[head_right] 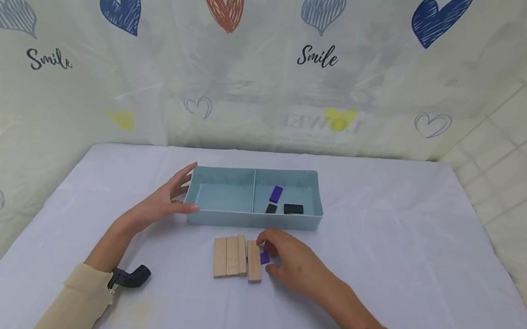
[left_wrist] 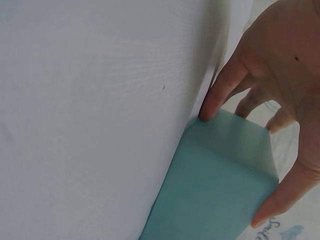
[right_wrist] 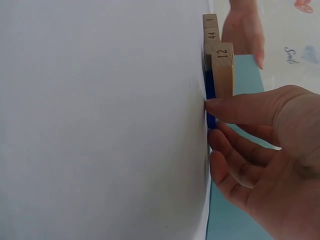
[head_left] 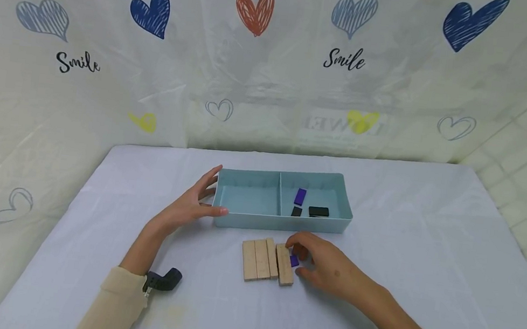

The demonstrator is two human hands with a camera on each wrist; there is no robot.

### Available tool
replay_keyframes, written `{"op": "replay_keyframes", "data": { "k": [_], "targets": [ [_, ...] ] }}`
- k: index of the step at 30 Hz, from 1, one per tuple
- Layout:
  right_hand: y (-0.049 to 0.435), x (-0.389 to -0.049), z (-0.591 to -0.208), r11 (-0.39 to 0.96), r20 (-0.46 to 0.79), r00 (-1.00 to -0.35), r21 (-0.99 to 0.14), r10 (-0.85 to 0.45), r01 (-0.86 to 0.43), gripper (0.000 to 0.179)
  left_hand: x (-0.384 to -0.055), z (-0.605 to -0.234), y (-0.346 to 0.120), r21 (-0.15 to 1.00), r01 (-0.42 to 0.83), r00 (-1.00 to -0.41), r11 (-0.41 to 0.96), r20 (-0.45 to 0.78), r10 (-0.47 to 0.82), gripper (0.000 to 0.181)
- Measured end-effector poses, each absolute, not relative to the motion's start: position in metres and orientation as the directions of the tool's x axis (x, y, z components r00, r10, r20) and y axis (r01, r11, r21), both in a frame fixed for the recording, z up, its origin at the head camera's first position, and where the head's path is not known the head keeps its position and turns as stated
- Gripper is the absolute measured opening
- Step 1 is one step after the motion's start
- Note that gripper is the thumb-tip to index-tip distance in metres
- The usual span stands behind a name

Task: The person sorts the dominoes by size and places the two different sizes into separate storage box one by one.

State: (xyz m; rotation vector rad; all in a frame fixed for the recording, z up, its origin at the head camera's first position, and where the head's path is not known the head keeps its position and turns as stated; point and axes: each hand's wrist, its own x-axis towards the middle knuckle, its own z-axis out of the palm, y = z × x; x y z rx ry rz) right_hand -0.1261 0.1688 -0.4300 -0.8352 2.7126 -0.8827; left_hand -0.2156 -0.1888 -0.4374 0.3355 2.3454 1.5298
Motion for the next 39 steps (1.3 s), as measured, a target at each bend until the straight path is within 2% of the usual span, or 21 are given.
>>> {"op": "replay_keyframes", "data": {
  "k": [16,24,39],
  "targets": [
    [0.169,-0.127,-0.432,0.65,-0.005,-0.843,-0.64,-0.537,-0.41,0.029,-0.216,-0.438,-0.187,0.917,0.027,-0.919,0.398,-0.134,0.37,0.102],
    [0.172,-0.127,-0.43,0.642,-0.008,-0.823,-0.63,-0.568,-0.437,0.03,-0.215,-0.438,-0.189,0.917,0.028,-0.921,0.399,-0.132,0.368,0.102],
    [0.18,-0.124,-0.422,0.685,-0.013,-0.864,-0.615,-0.504,-0.39,0.028,-0.215,-0.438,-0.189,0.918,0.029,-0.92,0.396,-0.13,0.369,0.101]
  ]
}}
